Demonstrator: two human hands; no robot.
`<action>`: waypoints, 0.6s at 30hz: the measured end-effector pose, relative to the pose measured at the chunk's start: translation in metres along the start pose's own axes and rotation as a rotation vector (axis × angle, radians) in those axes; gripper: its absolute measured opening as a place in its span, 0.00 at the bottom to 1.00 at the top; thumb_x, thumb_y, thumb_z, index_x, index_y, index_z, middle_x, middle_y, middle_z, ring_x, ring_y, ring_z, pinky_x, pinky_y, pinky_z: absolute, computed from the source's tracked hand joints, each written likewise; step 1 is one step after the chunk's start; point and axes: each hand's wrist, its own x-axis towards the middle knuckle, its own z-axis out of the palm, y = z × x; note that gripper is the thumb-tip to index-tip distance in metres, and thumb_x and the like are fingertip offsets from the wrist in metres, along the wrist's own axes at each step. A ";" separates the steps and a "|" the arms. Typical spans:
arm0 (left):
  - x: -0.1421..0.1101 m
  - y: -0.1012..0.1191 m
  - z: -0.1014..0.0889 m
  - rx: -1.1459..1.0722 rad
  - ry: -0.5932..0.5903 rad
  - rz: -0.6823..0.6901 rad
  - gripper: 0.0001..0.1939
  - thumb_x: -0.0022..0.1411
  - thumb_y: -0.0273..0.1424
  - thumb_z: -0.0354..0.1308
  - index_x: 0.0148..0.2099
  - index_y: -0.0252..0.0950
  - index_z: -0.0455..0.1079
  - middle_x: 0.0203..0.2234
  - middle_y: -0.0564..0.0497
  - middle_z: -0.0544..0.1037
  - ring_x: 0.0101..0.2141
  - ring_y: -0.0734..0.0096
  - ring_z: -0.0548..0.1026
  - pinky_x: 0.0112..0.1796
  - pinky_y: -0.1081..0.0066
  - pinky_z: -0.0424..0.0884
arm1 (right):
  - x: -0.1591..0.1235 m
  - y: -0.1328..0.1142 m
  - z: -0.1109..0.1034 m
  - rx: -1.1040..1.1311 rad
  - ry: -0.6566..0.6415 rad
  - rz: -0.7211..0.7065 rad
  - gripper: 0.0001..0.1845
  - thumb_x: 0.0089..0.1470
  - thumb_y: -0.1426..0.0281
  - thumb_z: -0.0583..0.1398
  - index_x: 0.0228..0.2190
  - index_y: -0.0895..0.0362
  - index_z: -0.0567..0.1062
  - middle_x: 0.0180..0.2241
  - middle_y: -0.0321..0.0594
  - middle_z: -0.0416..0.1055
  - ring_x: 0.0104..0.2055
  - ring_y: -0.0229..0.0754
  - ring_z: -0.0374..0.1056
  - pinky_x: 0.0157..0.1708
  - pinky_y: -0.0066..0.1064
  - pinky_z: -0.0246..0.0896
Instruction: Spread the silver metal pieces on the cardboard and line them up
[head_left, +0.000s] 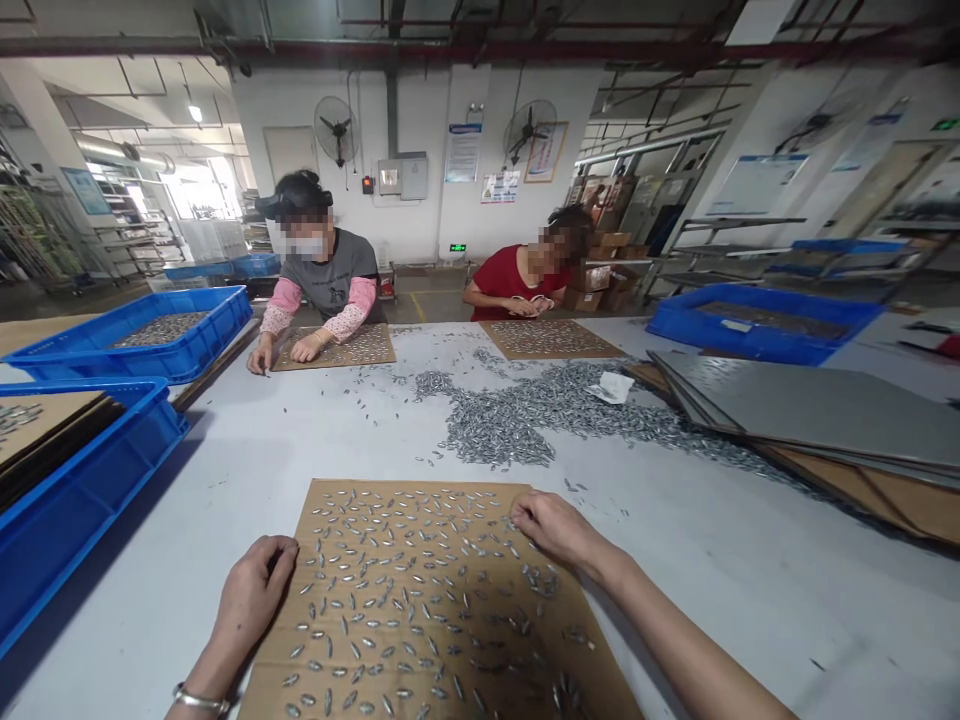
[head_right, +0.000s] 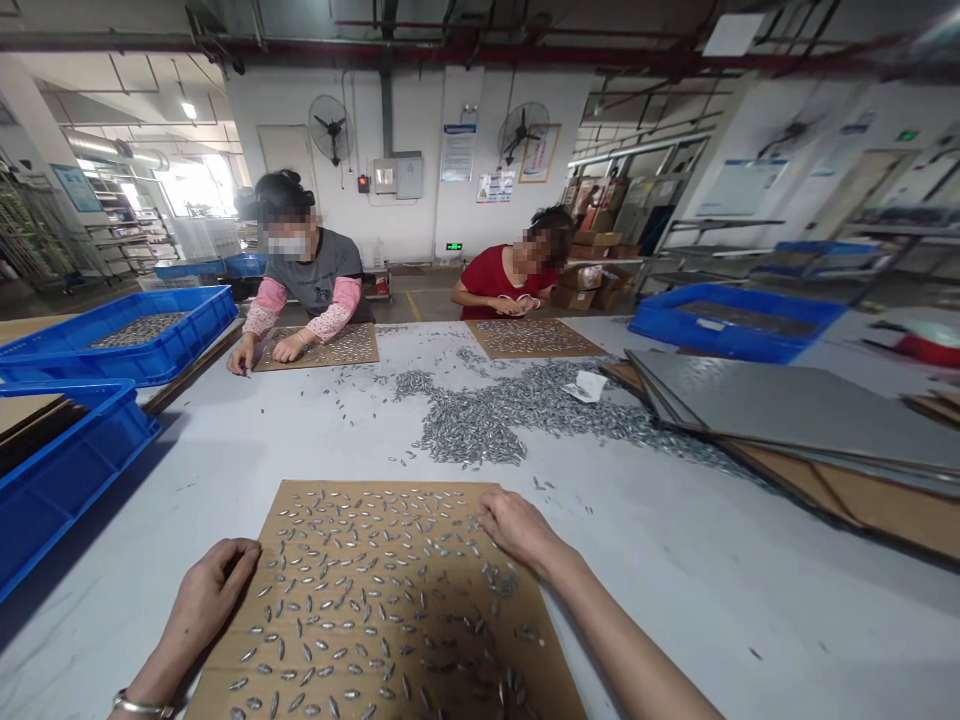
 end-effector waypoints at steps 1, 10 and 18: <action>0.000 0.001 0.000 -0.001 0.005 0.002 0.20 0.66 0.48 0.50 0.37 0.41 0.77 0.38 0.47 0.83 0.37 0.58 0.80 0.39 0.64 0.76 | -0.001 0.001 0.001 -0.015 -0.016 0.001 0.11 0.62 0.70 0.53 0.30 0.54 0.72 0.33 0.43 0.76 0.36 0.43 0.70 0.36 0.29 0.54; 0.000 0.003 -0.002 -0.003 0.024 0.008 0.21 0.65 0.49 0.50 0.37 0.42 0.77 0.38 0.48 0.83 0.37 0.58 0.81 0.40 0.64 0.76 | 0.015 -0.008 0.007 -0.224 0.133 0.036 0.13 0.67 0.74 0.49 0.37 0.58 0.73 0.39 0.50 0.74 0.41 0.46 0.69 0.42 0.31 0.56; 0.000 0.002 -0.002 -0.013 0.002 -0.013 0.20 0.65 0.49 0.49 0.37 0.42 0.76 0.38 0.48 0.83 0.37 0.59 0.80 0.40 0.64 0.75 | 0.013 -0.010 0.008 -0.291 0.125 -0.009 0.15 0.63 0.78 0.50 0.36 0.57 0.76 0.39 0.48 0.75 0.43 0.47 0.69 0.44 0.32 0.56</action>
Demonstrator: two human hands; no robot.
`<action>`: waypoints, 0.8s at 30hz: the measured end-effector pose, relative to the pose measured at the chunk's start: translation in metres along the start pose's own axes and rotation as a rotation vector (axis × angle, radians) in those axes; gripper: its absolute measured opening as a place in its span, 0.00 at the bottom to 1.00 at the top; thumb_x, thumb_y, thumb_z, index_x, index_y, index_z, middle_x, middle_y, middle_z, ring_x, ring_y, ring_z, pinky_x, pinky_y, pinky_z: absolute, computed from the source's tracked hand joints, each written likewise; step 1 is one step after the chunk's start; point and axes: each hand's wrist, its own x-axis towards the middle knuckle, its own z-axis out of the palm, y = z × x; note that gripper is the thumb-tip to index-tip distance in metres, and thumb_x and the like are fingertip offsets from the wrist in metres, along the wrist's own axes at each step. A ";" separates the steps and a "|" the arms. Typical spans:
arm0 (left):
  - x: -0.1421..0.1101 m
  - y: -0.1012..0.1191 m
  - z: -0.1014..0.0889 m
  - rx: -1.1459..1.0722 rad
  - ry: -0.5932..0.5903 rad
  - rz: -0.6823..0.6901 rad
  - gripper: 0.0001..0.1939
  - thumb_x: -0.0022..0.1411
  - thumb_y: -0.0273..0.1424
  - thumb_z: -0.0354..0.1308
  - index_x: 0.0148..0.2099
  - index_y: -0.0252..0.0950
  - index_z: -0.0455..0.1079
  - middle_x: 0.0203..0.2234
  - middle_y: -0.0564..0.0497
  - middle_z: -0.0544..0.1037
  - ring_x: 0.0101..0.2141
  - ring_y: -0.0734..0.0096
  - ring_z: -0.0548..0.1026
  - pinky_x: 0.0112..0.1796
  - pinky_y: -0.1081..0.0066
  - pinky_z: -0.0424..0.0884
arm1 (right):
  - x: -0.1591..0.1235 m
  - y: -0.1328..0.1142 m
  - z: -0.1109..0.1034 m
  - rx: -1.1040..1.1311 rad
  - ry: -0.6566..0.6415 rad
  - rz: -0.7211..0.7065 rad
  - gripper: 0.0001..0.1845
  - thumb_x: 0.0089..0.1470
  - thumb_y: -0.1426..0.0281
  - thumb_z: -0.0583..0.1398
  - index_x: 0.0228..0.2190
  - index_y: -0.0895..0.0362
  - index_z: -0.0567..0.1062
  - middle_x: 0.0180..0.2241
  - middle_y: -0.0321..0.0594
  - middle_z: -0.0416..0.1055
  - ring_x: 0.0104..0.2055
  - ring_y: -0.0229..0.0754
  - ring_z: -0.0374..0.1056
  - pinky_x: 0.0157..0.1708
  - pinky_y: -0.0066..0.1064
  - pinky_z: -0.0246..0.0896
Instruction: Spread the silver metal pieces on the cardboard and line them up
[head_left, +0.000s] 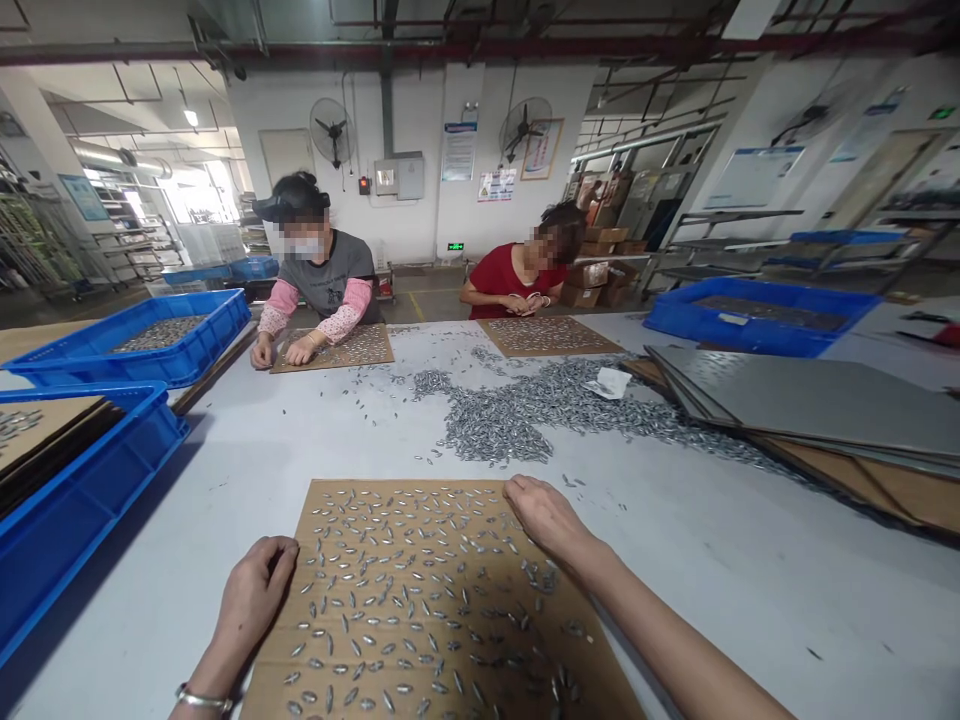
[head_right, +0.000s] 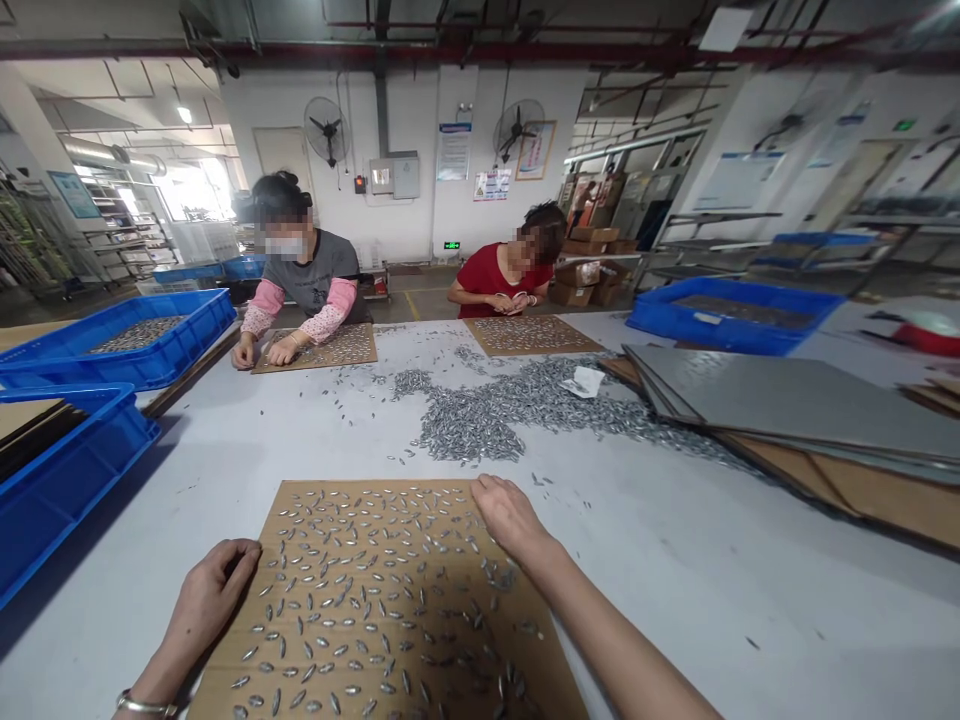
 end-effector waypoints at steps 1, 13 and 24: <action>0.000 0.000 0.000 -0.002 0.002 0.002 0.20 0.65 0.49 0.50 0.37 0.42 0.76 0.38 0.48 0.83 0.37 0.59 0.80 0.40 0.64 0.75 | -0.003 0.002 -0.002 0.024 0.002 -0.001 0.15 0.65 0.76 0.50 0.36 0.57 0.76 0.39 0.47 0.74 0.42 0.46 0.69 0.42 0.32 0.56; 0.000 0.001 0.000 0.010 0.002 0.006 0.21 0.65 0.50 0.49 0.37 0.42 0.76 0.39 0.47 0.83 0.38 0.58 0.80 0.40 0.63 0.76 | -0.003 -0.004 -0.012 0.265 -0.034 0.065 0.11 0.62 0.70 0.54 0.33 0.56 0.76 0.38 0.45 0.76 0.40 0.44 0.70 0.39 0.29 0.56; 0.004 -0.006 0.003 0.024 -0.003 0.010 0.21 0.65 0.50 0.49 0.38 0.42 0.77 0.39 0.48 0.83 0.38 0.58 0.80 0.41 0.63 0.75 | -0.029 0.019 -0.010 0.221 -0.121 0.241 0.11 0.61 0.70 0.56 0.29 0.56 0.76 0.35 0.44 0.77 0.37 0.43 0.70 0.34 0.30 0.50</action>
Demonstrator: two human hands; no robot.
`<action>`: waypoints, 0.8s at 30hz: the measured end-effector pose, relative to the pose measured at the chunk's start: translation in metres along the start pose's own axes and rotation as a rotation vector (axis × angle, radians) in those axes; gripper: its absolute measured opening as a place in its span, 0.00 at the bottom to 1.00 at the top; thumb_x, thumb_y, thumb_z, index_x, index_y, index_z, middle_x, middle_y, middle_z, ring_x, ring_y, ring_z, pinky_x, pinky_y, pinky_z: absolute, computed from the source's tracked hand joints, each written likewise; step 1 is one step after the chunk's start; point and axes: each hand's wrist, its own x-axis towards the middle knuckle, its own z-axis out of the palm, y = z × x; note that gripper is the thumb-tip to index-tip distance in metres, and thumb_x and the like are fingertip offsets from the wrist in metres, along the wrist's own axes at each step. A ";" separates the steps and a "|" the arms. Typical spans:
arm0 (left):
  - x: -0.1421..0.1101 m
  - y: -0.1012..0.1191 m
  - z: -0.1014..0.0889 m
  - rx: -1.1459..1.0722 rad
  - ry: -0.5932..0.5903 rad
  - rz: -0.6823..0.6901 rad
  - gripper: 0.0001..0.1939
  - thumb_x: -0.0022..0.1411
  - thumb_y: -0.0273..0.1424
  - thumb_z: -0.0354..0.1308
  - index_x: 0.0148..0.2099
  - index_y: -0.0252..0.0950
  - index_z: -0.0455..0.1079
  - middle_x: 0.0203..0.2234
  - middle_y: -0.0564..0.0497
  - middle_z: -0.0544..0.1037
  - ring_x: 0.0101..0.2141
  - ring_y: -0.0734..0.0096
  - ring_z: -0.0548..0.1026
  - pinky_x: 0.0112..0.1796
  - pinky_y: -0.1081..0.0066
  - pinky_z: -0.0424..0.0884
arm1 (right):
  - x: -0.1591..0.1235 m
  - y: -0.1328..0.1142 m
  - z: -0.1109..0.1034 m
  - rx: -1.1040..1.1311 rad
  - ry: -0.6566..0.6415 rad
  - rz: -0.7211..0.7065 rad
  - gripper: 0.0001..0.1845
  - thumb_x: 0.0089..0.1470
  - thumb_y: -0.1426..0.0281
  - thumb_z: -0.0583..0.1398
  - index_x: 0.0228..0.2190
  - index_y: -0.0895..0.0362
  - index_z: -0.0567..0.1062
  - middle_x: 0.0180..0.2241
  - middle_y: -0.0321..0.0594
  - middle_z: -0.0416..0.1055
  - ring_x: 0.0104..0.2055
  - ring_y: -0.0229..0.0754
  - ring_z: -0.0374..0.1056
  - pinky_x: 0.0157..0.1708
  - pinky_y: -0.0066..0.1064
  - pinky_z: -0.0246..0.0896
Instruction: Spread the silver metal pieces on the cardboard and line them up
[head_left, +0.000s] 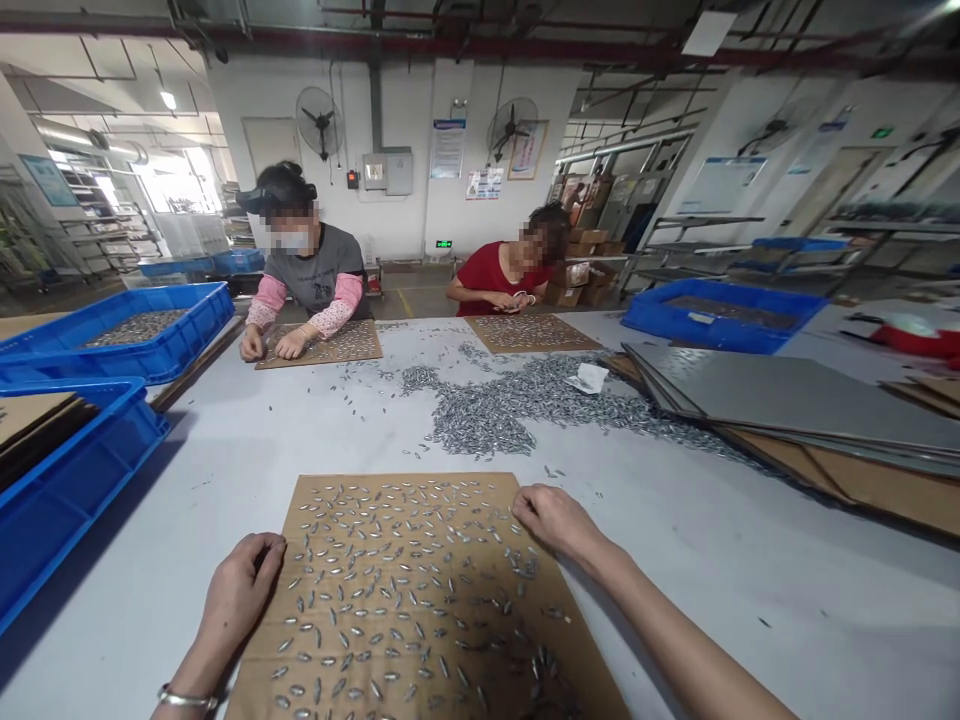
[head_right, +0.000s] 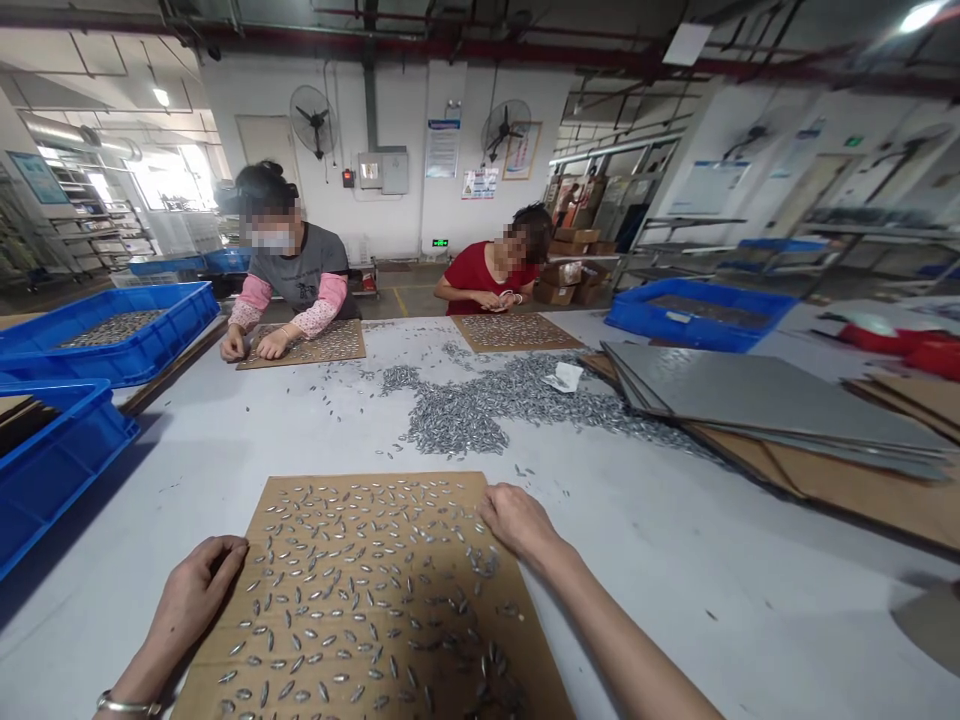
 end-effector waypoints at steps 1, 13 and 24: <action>0.000 0.000 0.000 0.002 0.000 -0.002 0.21 0.64 0.50 0.49 0.38 0.42 0.77 0.39 0.47 0.83 0.38 0.58 0.80 0.41 0.63 0.75 | 0.001 -0.002 0.003 -0.008 0.001 0.004 0.11 0.61 0.71 0.56 0.29 0.56 0.75 0.34 0.44 0.77 0.37 0.42 0.70 0.34 0.30 0.50; -0.001 0.004 -0.002 -0.004 0.012 -0.007 0.22 0.64 0.51 0.49 0.38 0.42 0.76 0.39 0.47 0.83 0.39 0.57 0.80 0.42 0.62 0.75 | 0.023 -0.022 -0.003 -0.040 0.057 -0.070 0.12 0.64 0.69 0.56 0.29 0.56 0.75 0.37 0.45 0.77 0.39 0.43 0.71 0.36 0.30 0.51; 0.000 0.002 -0.001 0.001 -0.003 -0.021 0.21 0.64 0.50 0.49 0.38 0.42 0.77 0.39 0.48 0.83 0.39 0.57 0.81 0.42 0.63 0.76 | -0.007 0.013 -0.003 0.014 -0.016 -0.160 0.10 0.60 0.73 0.54 0.34 0.54 0.75 0.38 0.42 0.75 0.39 0.42 0.70 0.39 0.29 0.55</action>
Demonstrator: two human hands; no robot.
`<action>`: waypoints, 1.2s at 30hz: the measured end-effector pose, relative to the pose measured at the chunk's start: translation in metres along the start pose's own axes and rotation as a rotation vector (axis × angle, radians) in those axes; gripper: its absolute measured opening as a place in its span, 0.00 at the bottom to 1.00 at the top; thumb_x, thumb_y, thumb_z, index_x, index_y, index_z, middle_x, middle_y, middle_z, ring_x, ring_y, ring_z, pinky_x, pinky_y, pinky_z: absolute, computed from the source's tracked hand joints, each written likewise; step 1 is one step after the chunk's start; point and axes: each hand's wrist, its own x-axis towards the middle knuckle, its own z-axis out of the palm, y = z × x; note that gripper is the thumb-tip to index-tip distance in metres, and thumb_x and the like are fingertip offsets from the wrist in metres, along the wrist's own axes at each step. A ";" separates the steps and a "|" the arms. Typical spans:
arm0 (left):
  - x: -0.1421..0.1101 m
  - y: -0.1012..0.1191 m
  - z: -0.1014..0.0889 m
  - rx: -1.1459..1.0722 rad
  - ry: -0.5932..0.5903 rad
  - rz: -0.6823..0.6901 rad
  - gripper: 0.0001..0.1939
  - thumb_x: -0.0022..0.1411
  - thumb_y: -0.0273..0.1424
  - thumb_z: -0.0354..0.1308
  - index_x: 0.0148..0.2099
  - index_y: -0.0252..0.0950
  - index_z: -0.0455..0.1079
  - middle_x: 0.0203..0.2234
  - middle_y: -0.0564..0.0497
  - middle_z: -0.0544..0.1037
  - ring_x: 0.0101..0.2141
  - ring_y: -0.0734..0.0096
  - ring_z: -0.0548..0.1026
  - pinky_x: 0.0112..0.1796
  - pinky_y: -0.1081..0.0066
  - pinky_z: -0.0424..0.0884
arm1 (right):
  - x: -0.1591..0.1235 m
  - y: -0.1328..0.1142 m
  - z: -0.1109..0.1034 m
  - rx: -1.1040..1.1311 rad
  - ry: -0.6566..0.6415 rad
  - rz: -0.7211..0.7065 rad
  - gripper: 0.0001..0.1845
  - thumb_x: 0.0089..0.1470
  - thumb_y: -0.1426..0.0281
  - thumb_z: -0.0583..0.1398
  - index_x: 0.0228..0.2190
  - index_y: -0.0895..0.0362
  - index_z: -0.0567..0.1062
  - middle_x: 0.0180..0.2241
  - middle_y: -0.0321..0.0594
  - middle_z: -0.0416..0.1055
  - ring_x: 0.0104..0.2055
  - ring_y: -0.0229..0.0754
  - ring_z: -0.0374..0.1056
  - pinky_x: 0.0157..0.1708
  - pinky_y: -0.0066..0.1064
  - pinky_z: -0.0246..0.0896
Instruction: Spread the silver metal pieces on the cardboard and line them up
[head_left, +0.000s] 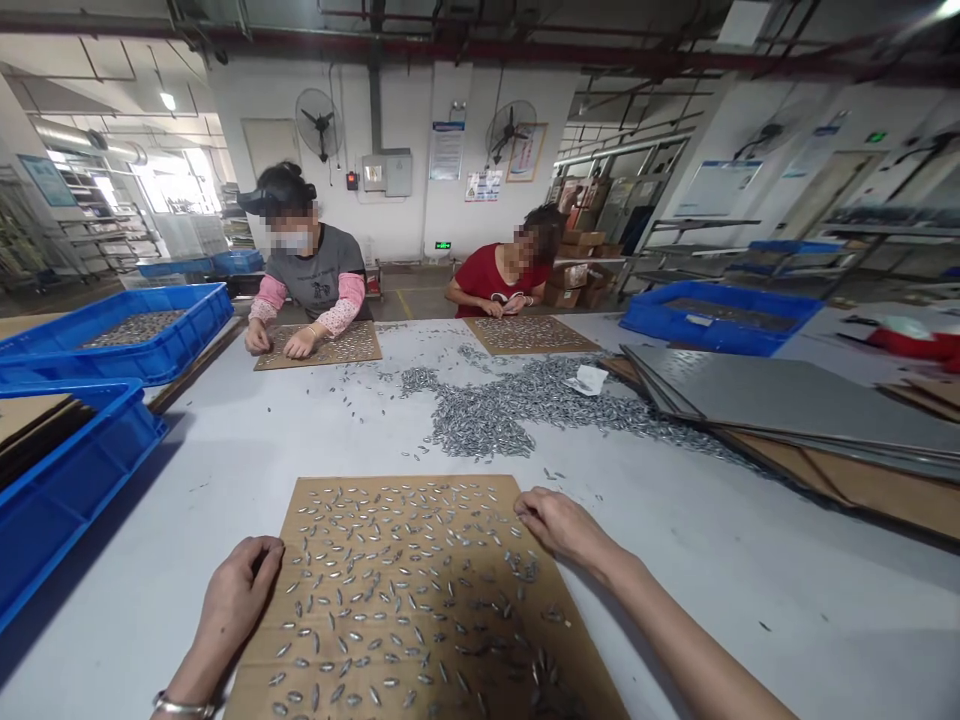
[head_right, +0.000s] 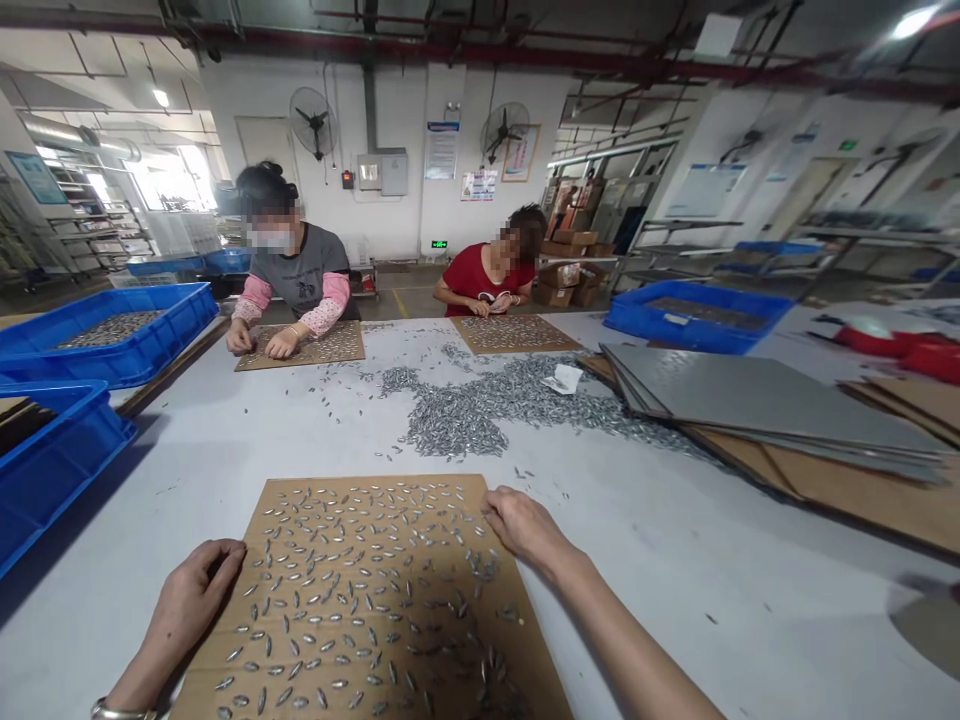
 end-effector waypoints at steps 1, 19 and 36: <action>0.000 0.000 0.000 0.002 0.004 0.004 0.22 0.64 0.50 0.49 0.38 0.42 0.77 0.39 0.48 0.83 0.39 0.58 0.81 0.41 0.63 0.76 | 0.001 0.000 0.002 0.012 0.006 0.012 0.09 0.60 0.73 0.54 0.34 0.54 0.75 0.38 0.42 0.75 0.39 0.43 0.70 0.39 0.29 0.55; -0.001 0.001 -0.001 -0.002 0.023 0.016 0.21 0.65 0.51 0.50 0.38 0.42 0.77 0.38 0.48 0.84 0.37 0.58 0.81 0.39 0.65 0.77 | 0.062 -0.007 0.009 0.236 0.080 0.438 0.12 0.51 0.69 0.60 0.18 0.54 0.69 0.22 0.37 0.74 0.27 0.39 0.69 0.27 0.27 0.52; -0.001 0.002 -0.001 0.003 0.012 0.023 0.22 0.65 0.50 0.49 0.38 0.42 0.77 0.39 0.47 0.84 0.38 0.58 0.81 0.40 0.64 0.77 | 0.018 -0.013 0.004 0.198 0.100 0.100 0.10 0.58 0.67 0.54 0.29 0.54 0.73 0.31 0.40 0.76 0.35 0.43 0.70 0.35 0.28 0.55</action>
